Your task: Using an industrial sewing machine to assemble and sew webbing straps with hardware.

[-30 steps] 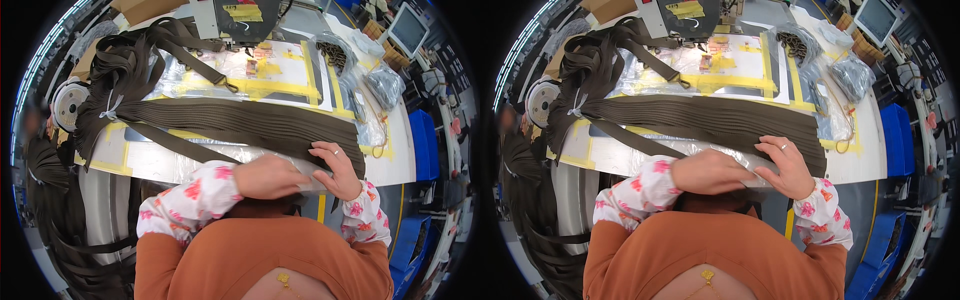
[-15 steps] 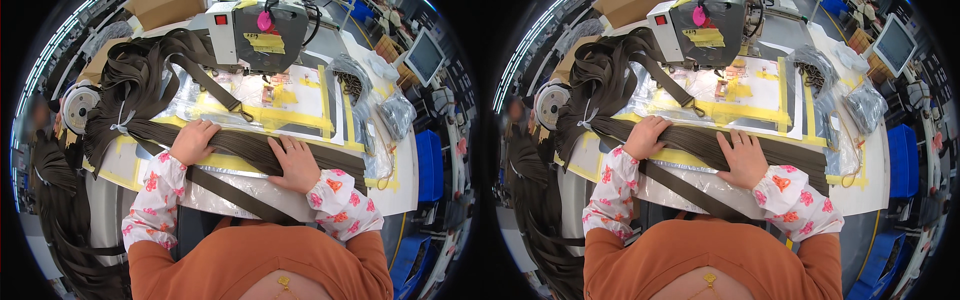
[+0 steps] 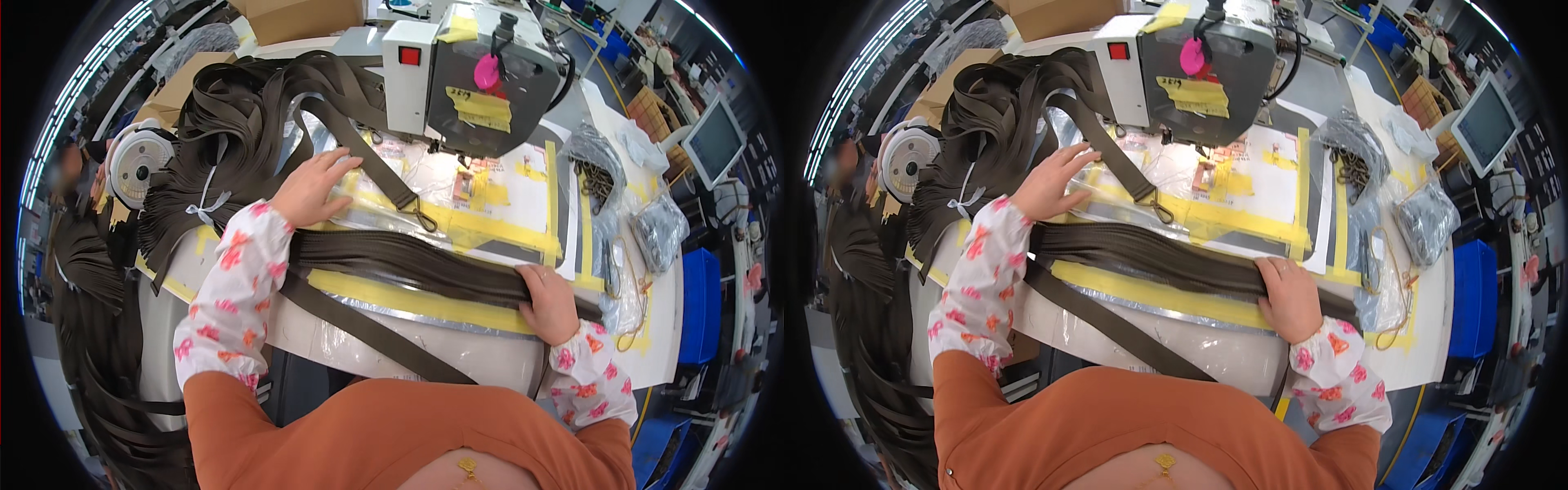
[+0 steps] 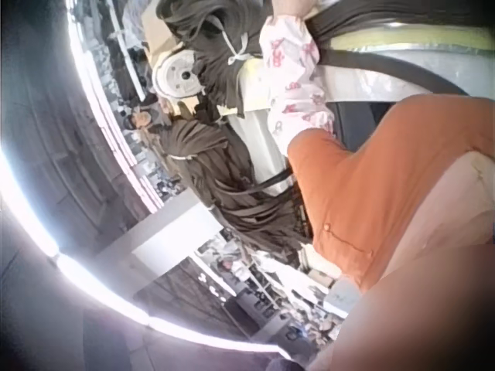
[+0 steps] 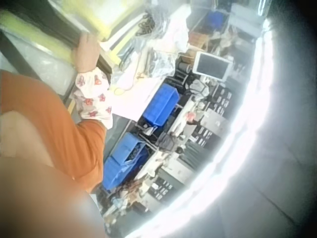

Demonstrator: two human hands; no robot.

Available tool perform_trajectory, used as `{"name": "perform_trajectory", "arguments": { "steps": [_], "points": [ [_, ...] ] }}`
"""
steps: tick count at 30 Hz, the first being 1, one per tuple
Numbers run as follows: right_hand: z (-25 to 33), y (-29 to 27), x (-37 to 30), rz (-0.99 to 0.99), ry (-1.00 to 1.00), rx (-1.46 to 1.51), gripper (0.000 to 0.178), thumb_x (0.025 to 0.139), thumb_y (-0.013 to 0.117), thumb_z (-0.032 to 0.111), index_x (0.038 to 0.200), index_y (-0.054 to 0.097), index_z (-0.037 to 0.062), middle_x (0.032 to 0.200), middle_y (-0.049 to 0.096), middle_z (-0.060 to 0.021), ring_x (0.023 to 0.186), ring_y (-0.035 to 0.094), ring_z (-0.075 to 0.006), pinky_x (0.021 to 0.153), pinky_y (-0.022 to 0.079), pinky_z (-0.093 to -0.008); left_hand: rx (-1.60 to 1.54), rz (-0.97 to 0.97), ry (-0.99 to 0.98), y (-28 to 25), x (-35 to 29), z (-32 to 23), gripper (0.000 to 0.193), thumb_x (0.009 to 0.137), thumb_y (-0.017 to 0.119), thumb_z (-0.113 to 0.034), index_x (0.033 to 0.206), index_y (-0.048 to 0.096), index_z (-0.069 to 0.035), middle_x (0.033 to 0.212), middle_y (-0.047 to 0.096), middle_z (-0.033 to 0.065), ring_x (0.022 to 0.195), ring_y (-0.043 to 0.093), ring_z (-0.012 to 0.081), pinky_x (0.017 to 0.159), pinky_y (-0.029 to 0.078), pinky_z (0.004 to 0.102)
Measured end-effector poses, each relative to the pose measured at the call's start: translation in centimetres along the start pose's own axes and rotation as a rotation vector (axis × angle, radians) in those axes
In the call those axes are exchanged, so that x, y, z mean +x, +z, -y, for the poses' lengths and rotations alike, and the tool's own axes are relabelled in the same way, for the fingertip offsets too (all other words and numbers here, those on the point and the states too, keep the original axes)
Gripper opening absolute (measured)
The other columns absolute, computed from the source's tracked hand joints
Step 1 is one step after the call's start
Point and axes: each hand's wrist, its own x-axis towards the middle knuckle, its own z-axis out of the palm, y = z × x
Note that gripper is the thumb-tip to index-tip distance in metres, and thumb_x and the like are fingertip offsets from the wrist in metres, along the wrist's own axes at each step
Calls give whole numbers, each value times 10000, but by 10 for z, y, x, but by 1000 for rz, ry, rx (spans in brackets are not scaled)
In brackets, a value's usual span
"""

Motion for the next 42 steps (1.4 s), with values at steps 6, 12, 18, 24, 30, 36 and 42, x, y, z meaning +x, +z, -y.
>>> {"name": "perform_trajectory", "arguments": {
  "steps": [6,12,18,24,30,36,42],
  "points": [
    [-6,4,-2,-80,-19,118,598,533,683,51,1100,496,22,1050,523,-135,948,495,-319,818,417,-389,402,-29,92,36,87,73,660,715,592,-189,1329,349,-179,1358,340,150,1207,372,339,950,343,462],
    [-8,9,3,-134,17,169,561,526,666,48,1067,521,27,1055,527,-122,927,500,-315,802,429,-382,600,38,-432,41,121,166,603,829,436,-116,1355,268,-356,1393,325,22,1232,368,304,875,425,484],
    [-15,3,6,-87,-52,287,602,562,767,223,1084,534,33,1086,521,-128,941,493,-319,824,413,-385,672,107,-528,31,110,189,708,758,464,-23,1376,244,-288,1385,327,83,1206,404,291,931,422,375],
    [-23,5,5,-38,-81,311,589,611,765,295,1072,532,11,1075,518,-136,961,488,-323,844,398,-376,26,27,22,-2,50,24,290,847,539,-202,1088,551,-41,981,597,161,860,592,309,727,475,382],
    [-17,1,-6,-6,-54,396,481,627,765,245,978,526,18,978,516,-118,902,495,-311,804,410,-362,-294,221,-24,14,-29,-89,194,854,535,-144,991,601,-24,920,578,132,815,568,309,713,460,351],
    [-18,4,-3,-24,-90,356,280,726,694,115,903,505,8,869,509,-104,825,505,-240,743,425,-309,-442,261,12,15,-16,-84,190,841,555,-193,881,632,-24,812,597,141,757,560,330,667,451,371],
    [-26,9,4,86,-3,564,226,767,667,175,819,505,26,743,513,-117,683,506,-271,627,423,-342,-340,195,24,21,-1,-95,186,837,546,-187,789,628,-27,690,584,165,674,559,362,615,443,412]
  ]
}}
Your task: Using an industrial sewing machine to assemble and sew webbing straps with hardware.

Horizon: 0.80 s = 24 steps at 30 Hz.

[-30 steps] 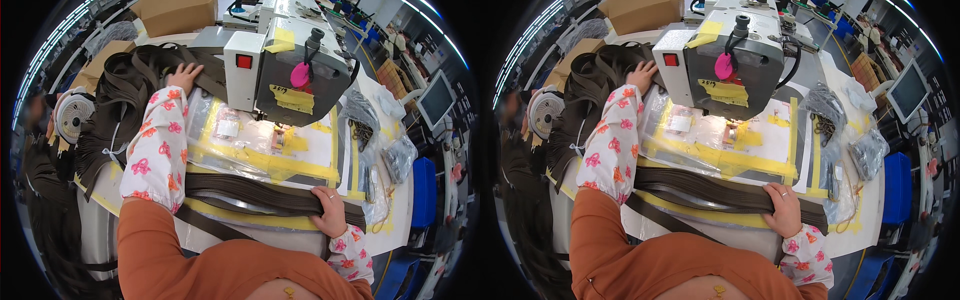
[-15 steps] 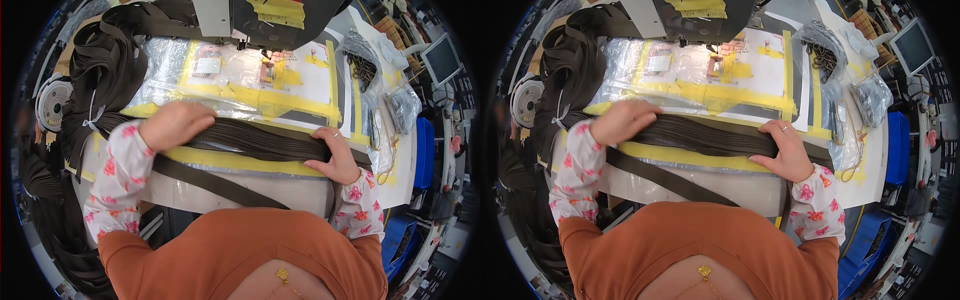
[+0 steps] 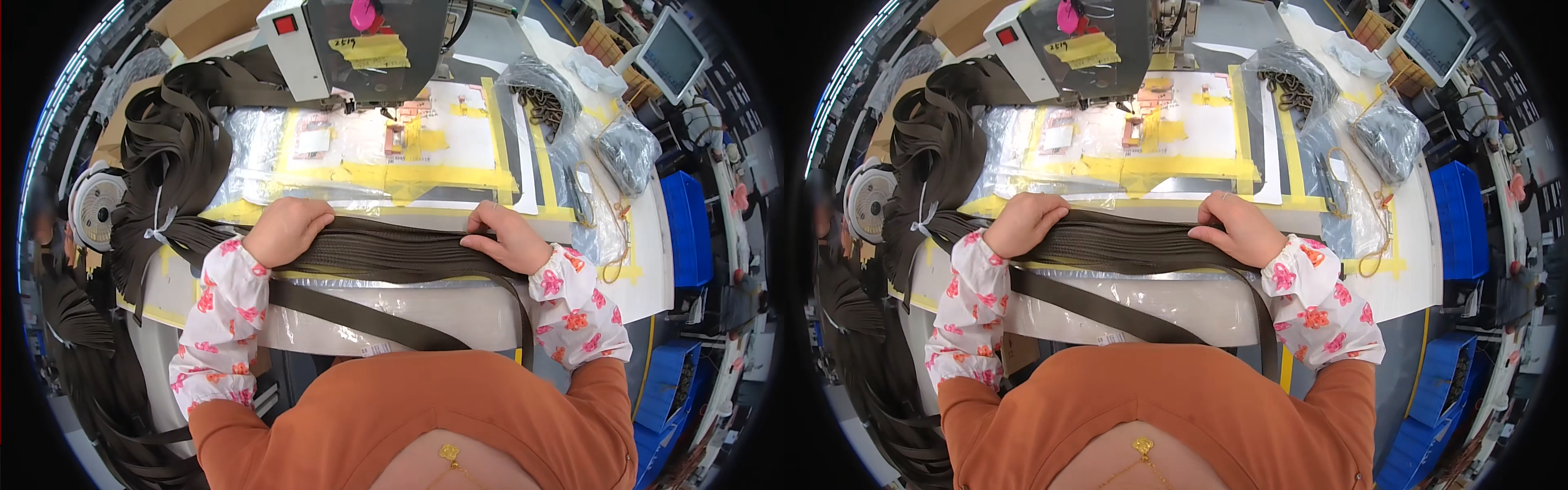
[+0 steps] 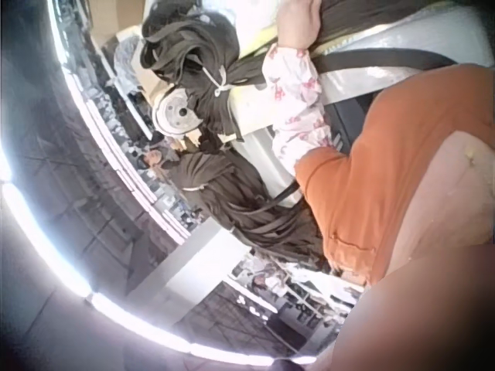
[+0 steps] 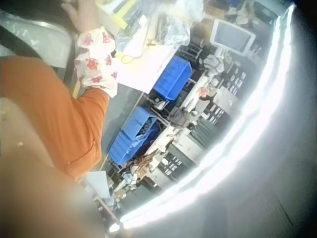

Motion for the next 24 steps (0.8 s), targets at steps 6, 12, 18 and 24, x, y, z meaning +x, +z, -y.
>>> {"name": "perform_trajectory", "arguments": {
  "steps": [6,12,18,24],
  "points": [
    [-3,-28,1,-28,-6,-204,166,801,596,178,864,547,32,773,602,-152,745,579,-335,637,451,-383,183,-436,-263,-27,-3,24,275,815,584,-194,609,538,-17,598,536,178,587,536,351,526,413,407],
    [7,-23,45,133,2,-235,206,812,576,222,905,575,38,753,598,-180,719,578,-364,633,455,-406,806,-364,-230,-97,-14,129,298,785,614,-234,568,543,-41,605,553,121,620,552,275,587,411,383],
    [19,21,90,370,-158,-192,220,811,546,241,819,554,21,752,586,-192,736,562,-380,654,445,-426,695,-462,184,-59,45,114,137,766,613,-161,829,616,-40,1053,566,104,1019,494,290,877,385,370],
    [25,41,93,300,-64,-123,242,801,559,272,830,569,32,709,587,-187,682,566,-375,610,445,-425,506,-97,8,-9,127,95,214,793,593,-174,917,613,-1,931,608,147,947,543,312,845,412,401]
  ]
}}
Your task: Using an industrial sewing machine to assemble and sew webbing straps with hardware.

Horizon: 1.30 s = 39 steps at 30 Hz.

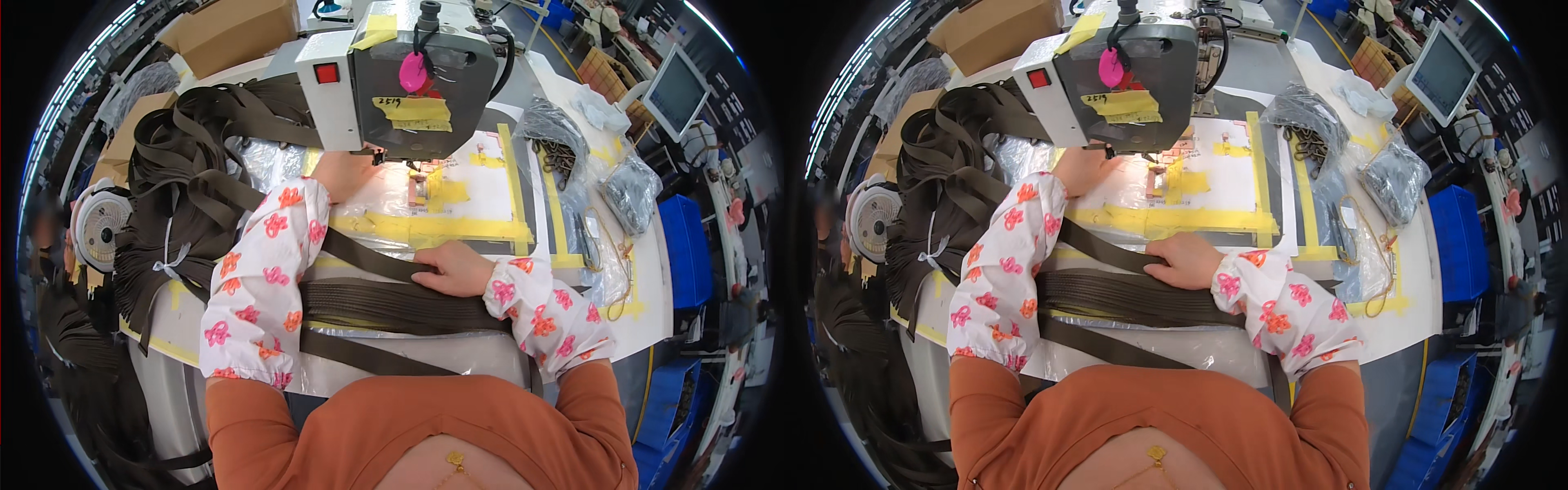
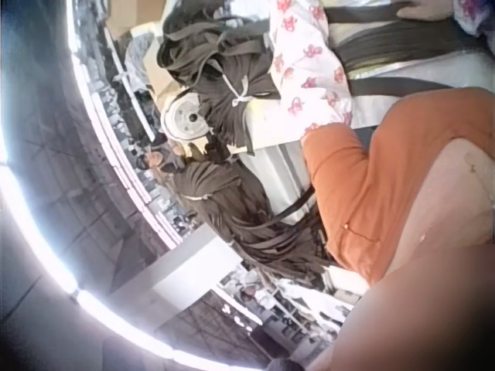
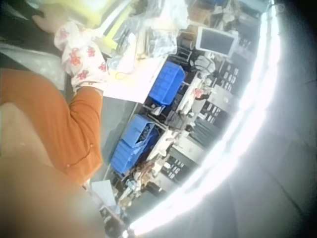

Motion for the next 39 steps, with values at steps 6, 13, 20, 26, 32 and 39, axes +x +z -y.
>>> {"name": "perform_trajectory", "arguments": {
  "steps": [6,13,20,26,32,39],
  "points": [
    [-4,9,-12,-217,10,145,220,818,563,237,873,554,25,653,589,-153,623,576,-341,569,445,-402,-196,-158,-289,-3,2,-1,196,820,518,-150,929,600,-8,837,598,176,739,566,343,677,463,391],
    [6,-3,0,-260,-73,259,159,815,579,147,883,549,5,620,582,-121,577,587,-261,540,445,-341,-564,151,250,-32,-66,-78,174,840,543,-199,880,611,-43,755,595,156,719,566,340,661,448,413],
    [121,-54,-64,-343,-731,-234,301,688,574,112,974,524,30,741,522,-51,688,547,-214,563,442,-336,-642,290,96,-10,-35,-77,289,840,552,-297,774,617,-23,697,599,175,655,577,349,595,452,404],
    [174,-85,-74,-318,-917,148,308,652,560,135,888,633,-49,712,557,-87,548,505,-152,474,382,-248,-720,249,25,-2,-46,-84,325,846,537,-336,747,614,-36,670,589,165,647,570,345,592,448,398],
    [133,-101,-92,-44,-1036,19,234,708,486,123,821,634,-19,786,614,-114,638,563,-183,527,424,-276,-685,171,45,-6,-62,-87,302,851,520,-349,769,615,-74,673,596,142,649,576,342,587,451,421],
    [-75,-126,-42,-373,523,-1021,129,773,529,90,897,533,53,764,571,-135,727,598,-311,590,491,-408,-672,110,5,-2,-64,-90,289,838,542,-327,761,614,-57,641,592,141,616,578,327,567,454,400]
  ]
}}
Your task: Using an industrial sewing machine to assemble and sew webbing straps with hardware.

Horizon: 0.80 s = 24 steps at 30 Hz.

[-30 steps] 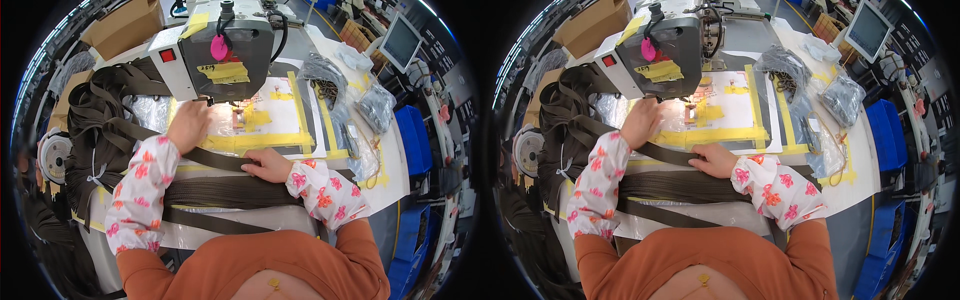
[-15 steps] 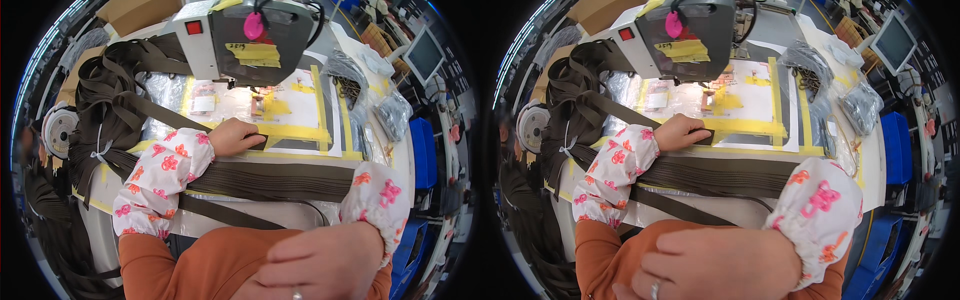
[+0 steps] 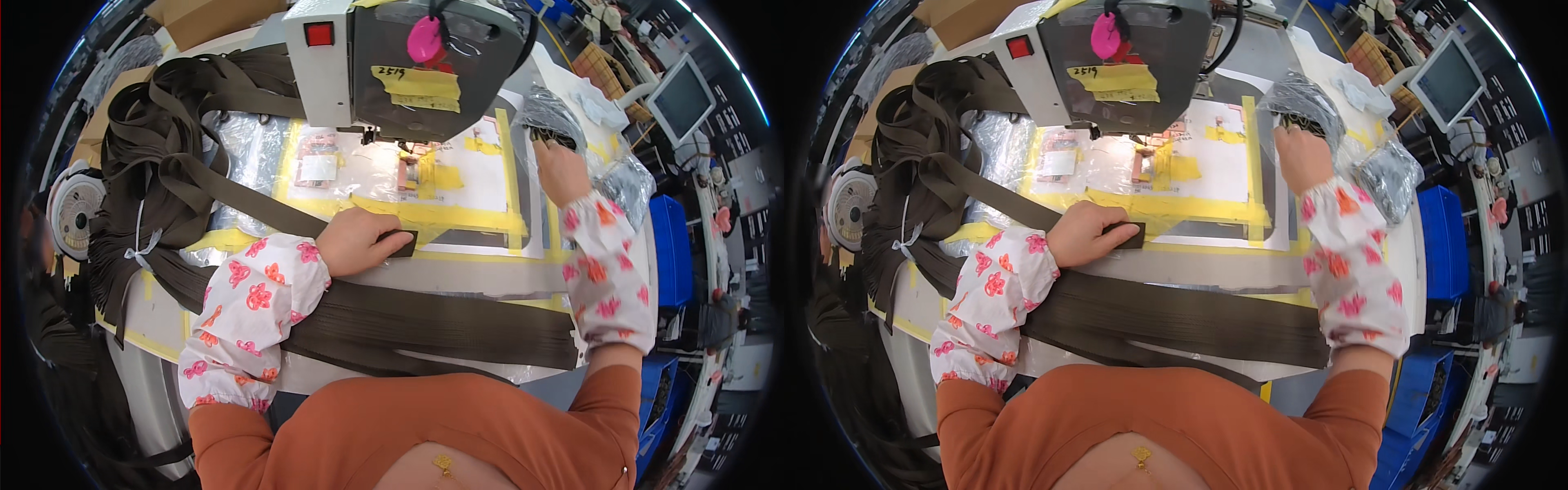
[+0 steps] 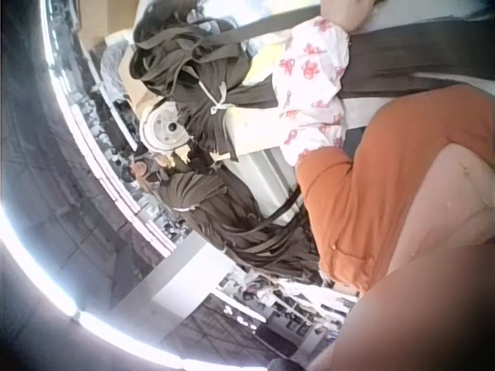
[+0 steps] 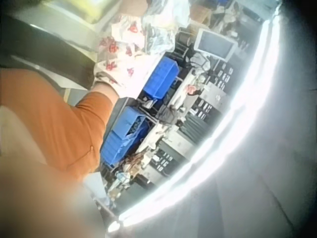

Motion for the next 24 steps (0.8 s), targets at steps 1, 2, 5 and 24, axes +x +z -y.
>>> {"name": "perform_trajectory", "arguments": {
  "steps": [1,2,5,24],
  "points": [
    [-13,26,9,-42,-22,-83,102,778,515,99,871,534,63,767,577,-129,729,606,-299,581,496,-405,4,10,1,0,0,0,289,838,542,-327,761,614,-57,641,592,141,616,578,327,567,454,400],
    [-26,46,18,55,34,-193,80,783,500,108,846,535,72,769,584,-124,730,615,-287,573,501,-403,-62,-2,-11,-1,0,0,283,839,544,-316,760,615,-54,639,593,140,609,577,324,564,454,395],
    [-45,86,32,139,60,-176,105,767,523,85,837,594,53,827,606,-125,767,638,-276,614,521,-369,-131,-34,-28,-4,-1,0,274,841,552,-291,753,616,-39,637,595,141,595,573,319,557,453,379],
    [122,-10,-35,-58,213,1809,166,856,571,101,812,436,13,665,592,-70,505,543,-74,443,424,-193,-338,-319,-101,3,23,-6,190,855,517,-159,839,592,15,641,558,185,525,532,295,520,424,325]
  ]
}}
